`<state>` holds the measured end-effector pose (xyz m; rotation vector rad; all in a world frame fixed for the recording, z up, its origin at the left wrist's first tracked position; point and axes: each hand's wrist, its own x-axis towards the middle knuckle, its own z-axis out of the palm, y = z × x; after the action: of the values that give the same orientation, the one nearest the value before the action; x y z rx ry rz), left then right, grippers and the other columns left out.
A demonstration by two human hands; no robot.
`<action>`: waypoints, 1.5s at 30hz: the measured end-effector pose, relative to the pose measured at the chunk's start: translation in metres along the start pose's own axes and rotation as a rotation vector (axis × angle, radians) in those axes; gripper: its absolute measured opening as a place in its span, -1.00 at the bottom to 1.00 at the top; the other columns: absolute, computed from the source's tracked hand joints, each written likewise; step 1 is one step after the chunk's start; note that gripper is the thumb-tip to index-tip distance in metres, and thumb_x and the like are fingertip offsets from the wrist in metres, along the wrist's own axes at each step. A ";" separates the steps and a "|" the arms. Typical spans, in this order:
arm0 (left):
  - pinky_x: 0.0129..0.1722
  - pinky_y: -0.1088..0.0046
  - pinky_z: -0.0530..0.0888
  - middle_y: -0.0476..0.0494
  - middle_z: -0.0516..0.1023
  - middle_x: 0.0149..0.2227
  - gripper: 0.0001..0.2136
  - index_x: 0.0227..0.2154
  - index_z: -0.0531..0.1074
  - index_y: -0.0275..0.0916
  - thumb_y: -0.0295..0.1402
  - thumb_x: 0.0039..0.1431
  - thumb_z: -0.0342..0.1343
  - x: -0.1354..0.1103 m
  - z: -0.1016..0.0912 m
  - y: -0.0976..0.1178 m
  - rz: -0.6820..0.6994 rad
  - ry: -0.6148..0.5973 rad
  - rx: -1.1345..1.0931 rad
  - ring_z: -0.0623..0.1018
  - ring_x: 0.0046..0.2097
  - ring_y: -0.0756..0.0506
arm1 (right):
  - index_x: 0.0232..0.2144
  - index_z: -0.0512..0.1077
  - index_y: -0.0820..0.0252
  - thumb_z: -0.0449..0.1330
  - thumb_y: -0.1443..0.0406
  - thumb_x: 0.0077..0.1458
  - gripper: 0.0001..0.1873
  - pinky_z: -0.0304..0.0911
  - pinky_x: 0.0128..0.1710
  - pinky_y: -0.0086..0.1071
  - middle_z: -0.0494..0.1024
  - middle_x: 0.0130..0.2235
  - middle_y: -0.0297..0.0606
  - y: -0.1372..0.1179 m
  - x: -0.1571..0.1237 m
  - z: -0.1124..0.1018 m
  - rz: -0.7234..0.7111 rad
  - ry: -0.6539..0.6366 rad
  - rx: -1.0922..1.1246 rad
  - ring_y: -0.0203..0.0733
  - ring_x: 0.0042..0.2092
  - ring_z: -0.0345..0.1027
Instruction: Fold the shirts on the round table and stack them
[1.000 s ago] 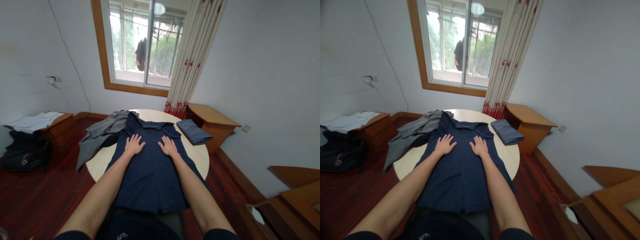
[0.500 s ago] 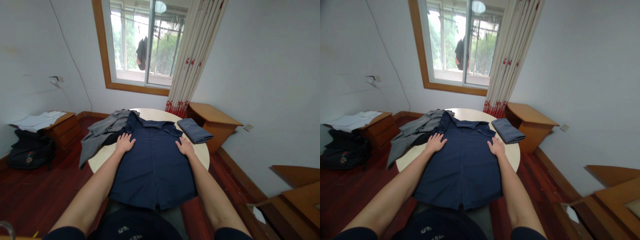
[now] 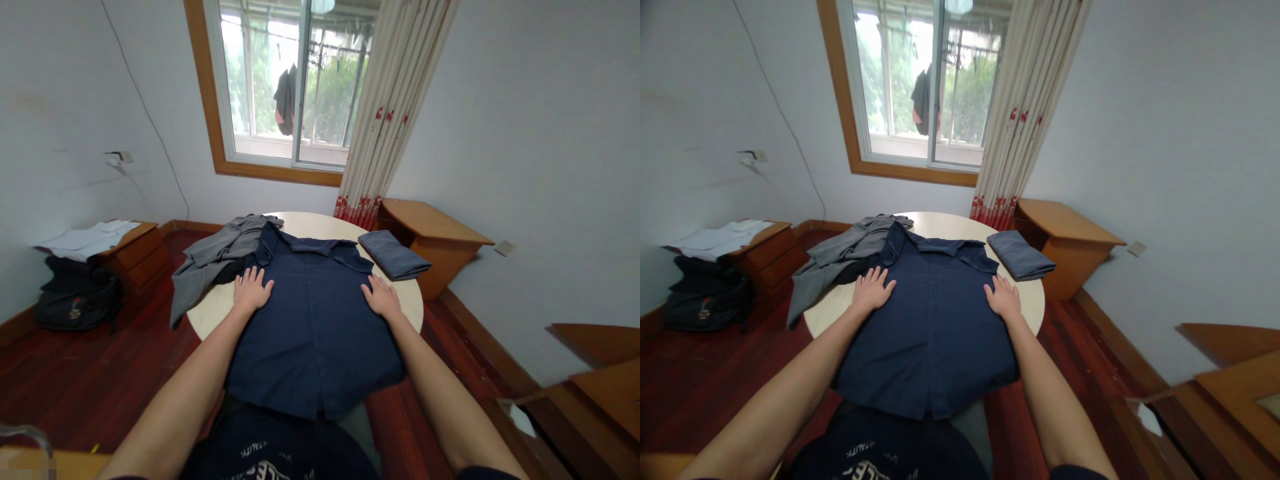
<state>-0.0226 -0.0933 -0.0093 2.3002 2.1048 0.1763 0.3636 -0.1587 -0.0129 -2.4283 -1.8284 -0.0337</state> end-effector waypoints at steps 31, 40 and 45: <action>0.36 0.04 0.01 -0.19 0.02 0.44 -0.45 0.37 0.11 -0.23 -0.20 0.38 -0.27 0.085 0.011 0.092 0.362 -0.038 -0.043 0.02 0.44 -0.22 | 0.38 0.07 0.24 -0.17 0.07 0.36 -0.34 -0.24 0.38 -0.01 0.00 0.44 -0.14 -0.136 0.076 -0.003 -0.236 -0.118 0.176 -0.03 0.45 -0.23; 0.37 -0.03 -0.11 -0.29 0.08 0.42 -0.46 0.27 0.30 -0.25 -0.11 0.34 -0.15 0.148 -0.004 0.049 0.255 0.072 0.088 0.03 0.43 -0.28 | 0.27 0.26 0.34 -0.02 0.13 0.29 -0.39 -0.20 0.35 0.01 0.14 0.38 0.02 -0.084 0.138 -0.011 -0.052 0.088 0.059 0.09 0.40 -0.10; 0.34 -0.17 -0.23 -0.35 0.02 0.43 -0.47 0.23 0.34 -0.25 -0.16 0.25 0.04 0.172 -0.028 0.017 0.183 0.169 0.253 -0.03 0.44 -0.35 | 0.22 0.32 0.36 0.09 0.23 0.18 -0.42 -0.47 0.36 0.11 0.19 0.34 0.07 -0.051 0.153 -0.029 0.028 0.265 -0.079 0.16 0.41 -0.16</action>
<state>0.0067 0.0744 0.0321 2.7158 2.0971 0.1169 0.3581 -0.0008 0.0314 -2.3641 -1.7063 -0.4129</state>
